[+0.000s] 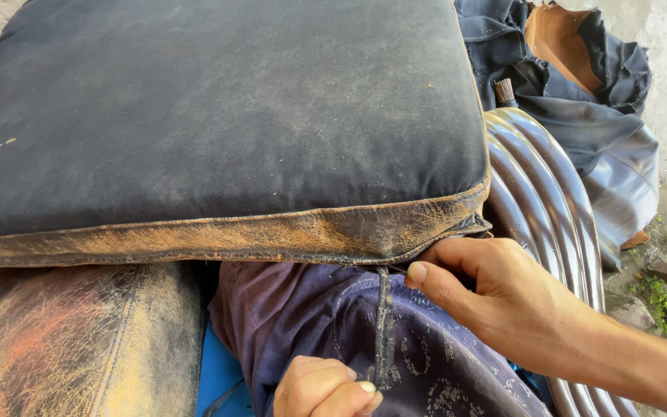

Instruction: The person uses a small knife to carefully cut and remove a damaged zipper from the edge of a black cushion. They then pull the zipper tape free from the seam and inspect the removed zipper.

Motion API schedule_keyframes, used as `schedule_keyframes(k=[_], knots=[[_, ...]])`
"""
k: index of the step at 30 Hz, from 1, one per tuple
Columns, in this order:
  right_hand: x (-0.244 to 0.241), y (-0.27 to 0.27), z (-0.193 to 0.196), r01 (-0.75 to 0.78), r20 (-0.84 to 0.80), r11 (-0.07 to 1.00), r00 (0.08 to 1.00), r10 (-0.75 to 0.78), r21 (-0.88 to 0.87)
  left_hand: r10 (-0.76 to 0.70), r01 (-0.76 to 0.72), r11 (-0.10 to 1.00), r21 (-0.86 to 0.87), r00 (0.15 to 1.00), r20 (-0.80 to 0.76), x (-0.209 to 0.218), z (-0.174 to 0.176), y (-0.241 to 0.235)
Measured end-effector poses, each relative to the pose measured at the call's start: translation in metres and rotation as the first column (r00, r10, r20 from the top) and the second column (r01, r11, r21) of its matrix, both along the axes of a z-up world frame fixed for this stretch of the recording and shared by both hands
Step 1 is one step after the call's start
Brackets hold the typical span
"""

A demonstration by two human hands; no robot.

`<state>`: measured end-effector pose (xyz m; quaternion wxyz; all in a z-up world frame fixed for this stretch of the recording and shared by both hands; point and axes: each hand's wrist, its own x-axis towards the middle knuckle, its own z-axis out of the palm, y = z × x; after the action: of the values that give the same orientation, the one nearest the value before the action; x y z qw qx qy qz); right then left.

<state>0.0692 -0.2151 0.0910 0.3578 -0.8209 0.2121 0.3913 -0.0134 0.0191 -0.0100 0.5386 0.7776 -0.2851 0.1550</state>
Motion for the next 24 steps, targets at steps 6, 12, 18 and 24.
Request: schedule_keyframes(k=[6,12,18,24], knots=[[-0.008,-0.003,-0.007,-0.017,0.179,0.994,0.984,-0.003,0.106,0.035,-0.036,0.999,-0.022,0.998,-0.045,-0.006,0.005,-0.004],[-0.003,-0.001,0.000,-0.012,0.043,0.998,0.999,0.009,0.061,0.022,-0.022,1.000,0.002,0.997,-0.068,-0.008,0.001,0.024],[0.006,0.006,0.005,-0.038,-0.097,0.998,0.995,0.032,-0.057,0.035,-0.036,0.999,-0.006,0.998,-0.059,-0.014,0.004,0.016],[0.003,0.010,0.004,-0.035,-0.005,0.998,0.999,0.035,-0.050,0.063,-0.063,0.998,-0.014,0.998,0.029,-0.005,0.010,-0.003]])
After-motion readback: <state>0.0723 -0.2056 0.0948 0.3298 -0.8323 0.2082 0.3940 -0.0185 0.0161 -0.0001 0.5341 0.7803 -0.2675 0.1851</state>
